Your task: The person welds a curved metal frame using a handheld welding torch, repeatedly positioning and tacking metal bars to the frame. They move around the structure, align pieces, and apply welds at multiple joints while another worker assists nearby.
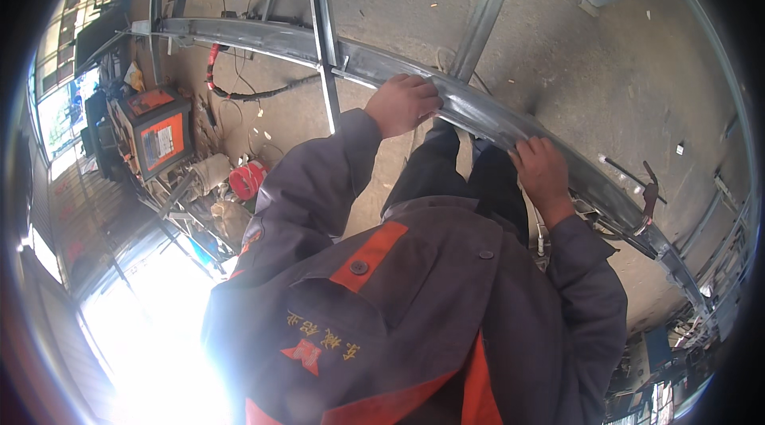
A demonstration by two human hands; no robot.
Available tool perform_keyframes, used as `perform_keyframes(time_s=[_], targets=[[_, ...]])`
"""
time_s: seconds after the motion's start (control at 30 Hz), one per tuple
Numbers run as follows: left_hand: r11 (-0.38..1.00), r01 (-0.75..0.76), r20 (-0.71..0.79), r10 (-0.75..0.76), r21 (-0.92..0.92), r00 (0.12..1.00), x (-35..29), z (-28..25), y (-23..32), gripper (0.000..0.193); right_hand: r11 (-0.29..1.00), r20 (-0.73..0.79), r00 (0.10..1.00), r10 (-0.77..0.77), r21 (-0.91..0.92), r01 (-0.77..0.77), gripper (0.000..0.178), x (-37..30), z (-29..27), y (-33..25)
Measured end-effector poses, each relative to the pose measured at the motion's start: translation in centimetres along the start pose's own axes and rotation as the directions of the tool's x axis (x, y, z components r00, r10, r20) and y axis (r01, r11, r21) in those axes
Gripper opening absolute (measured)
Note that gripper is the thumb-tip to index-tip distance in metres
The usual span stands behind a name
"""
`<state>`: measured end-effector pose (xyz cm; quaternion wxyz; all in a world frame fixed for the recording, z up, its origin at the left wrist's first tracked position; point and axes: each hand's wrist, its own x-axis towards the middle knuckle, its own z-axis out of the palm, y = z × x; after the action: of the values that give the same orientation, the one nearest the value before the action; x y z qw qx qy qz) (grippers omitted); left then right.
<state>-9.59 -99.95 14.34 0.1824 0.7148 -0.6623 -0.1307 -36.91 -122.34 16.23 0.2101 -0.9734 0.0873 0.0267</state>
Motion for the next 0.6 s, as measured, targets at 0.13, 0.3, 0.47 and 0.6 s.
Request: perform_keyframes(time_s=[0.13, 0.3, 0.47, 0.6], targets=[[1.0, 0.027, 0.025, -0.026, -0.016, 0.999, -0.6, 0.0, -0.4, 0.02, 1.0, 0.007, 1.0, -0.016, 0.011, 0.016, 0.019, 0.5, -0.3, -0.4], [1.0, 0.028, 0.059, -0.028, -0.003, 0.998, -1.2, -0.3, -1.6, 0.023, 0.999, 0.033, 0.999, -0.023, 0.029, 0.022, 0.019, 1.4, 0.0, -1.0], [1.0, 0.021, 0.085, -0.02, -0.01, 0.996, -1.0, -0.9, -2.3, 0.023, 0.999, 0.052, 0.999, -0.017, 0.031, 0.015, 0.02, 2.0, 0.4, -0.9], [0.998, 0.025, 0.087, -0.021, -0.05, 0.996, -1.2, -0.7, -2.9, 0.023, 0.998, 0.044, 0.999, -0.007, 0.058, 0.004, 0.022, 1.3, 0.5, -0.2]])
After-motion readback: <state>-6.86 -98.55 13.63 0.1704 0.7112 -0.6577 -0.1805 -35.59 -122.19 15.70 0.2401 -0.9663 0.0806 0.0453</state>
